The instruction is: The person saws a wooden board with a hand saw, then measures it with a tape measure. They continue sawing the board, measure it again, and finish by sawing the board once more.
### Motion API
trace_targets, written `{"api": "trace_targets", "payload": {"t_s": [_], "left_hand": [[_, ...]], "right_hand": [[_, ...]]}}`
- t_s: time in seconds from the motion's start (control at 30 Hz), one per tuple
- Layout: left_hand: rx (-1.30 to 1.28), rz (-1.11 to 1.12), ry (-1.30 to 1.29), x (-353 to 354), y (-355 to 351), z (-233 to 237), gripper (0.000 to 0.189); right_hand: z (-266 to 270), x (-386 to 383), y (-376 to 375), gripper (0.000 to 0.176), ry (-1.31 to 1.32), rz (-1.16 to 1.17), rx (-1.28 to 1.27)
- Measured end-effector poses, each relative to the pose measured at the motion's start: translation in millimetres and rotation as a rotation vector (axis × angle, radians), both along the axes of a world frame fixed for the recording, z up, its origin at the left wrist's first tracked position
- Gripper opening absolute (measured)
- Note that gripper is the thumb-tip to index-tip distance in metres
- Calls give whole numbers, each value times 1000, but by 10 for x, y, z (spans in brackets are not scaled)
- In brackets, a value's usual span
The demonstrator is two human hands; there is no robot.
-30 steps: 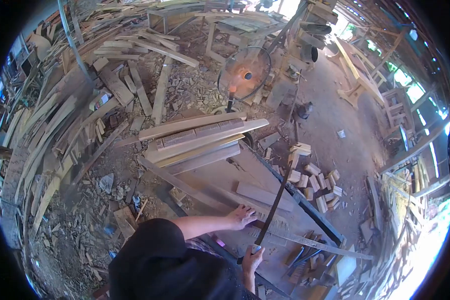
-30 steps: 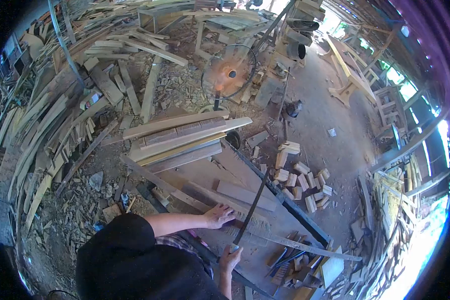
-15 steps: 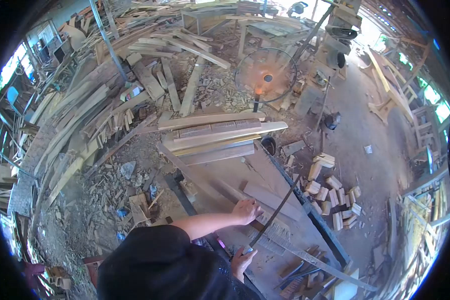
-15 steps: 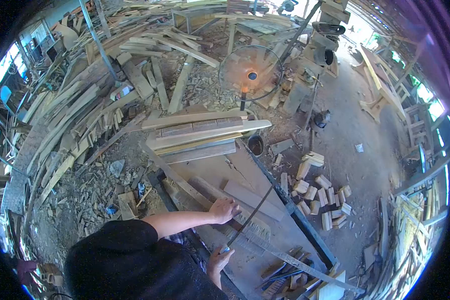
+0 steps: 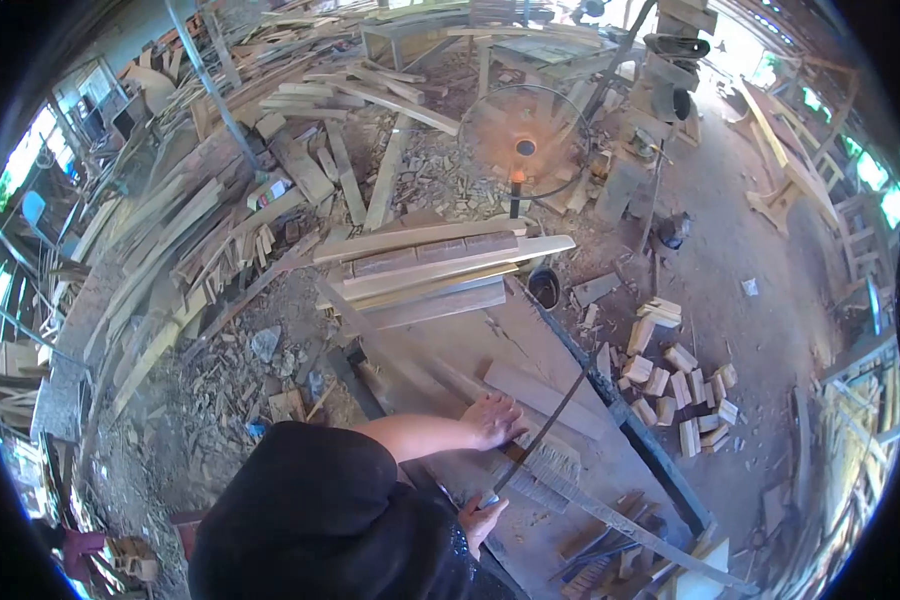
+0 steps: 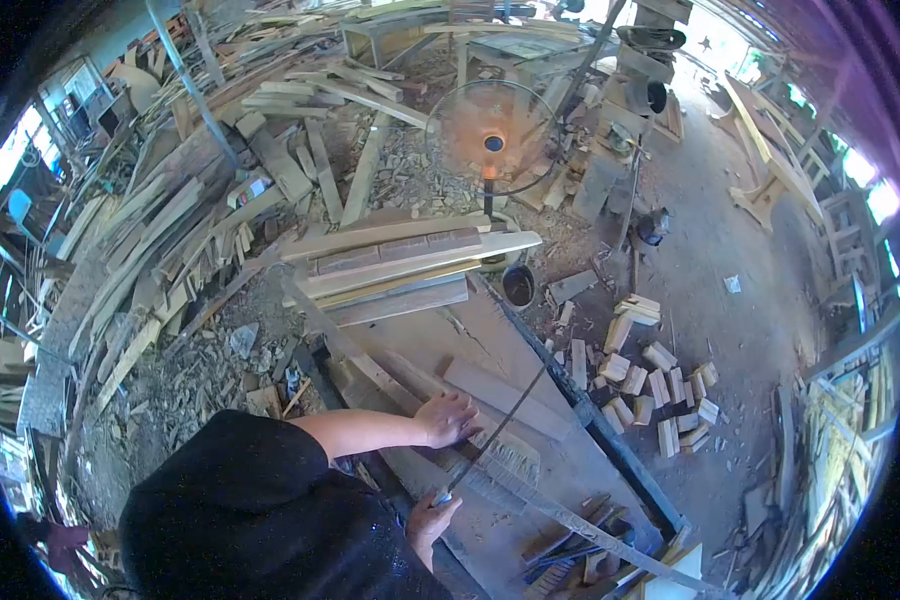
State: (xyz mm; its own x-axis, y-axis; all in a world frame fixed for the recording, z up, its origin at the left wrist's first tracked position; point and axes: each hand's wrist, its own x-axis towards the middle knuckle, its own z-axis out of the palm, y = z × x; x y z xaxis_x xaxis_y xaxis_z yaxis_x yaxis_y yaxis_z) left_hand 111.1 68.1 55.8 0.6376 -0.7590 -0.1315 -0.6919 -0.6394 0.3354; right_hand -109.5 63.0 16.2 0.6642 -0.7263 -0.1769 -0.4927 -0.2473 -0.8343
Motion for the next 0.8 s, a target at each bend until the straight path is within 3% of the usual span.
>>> {"api": "trace_targets", "payload": {"t_s": [0.27,0.43,0.5,0.53,0.57,0.63,0.67,0.73,0.8], "left_hand": [[62,-64,-4,-2,-42,-59,46],[2,5,-45,-137,-179,-319,44],[138,44,131,-54,-273,-36,43],[39,92,113,-97,-250,-129,42],[82,75,92,-96,-242,29,42],[56,50,88,-113,-249,-80,39],[-139,123,-107,-212,-256,-825,35],[-58,53,-9,-155,-238,-365,29],[-24,67,53,-178,-263,-332,29]], "right_hand": [[141,259,236,28,-205,-314,-26],[281,422,256,32,-86,-442,-105],[485,520,296,32,-56,-485,-61],[305,492,312,30,-62,-511,-133],[416,509,312,27,-41,-535,5],[381,498,308,27,19,-575,-80],[425,511,298,28,56,-544,-222],[361,477,285,30,68,-539,-158],[393,494,285,32,53,-545,-139]]}}
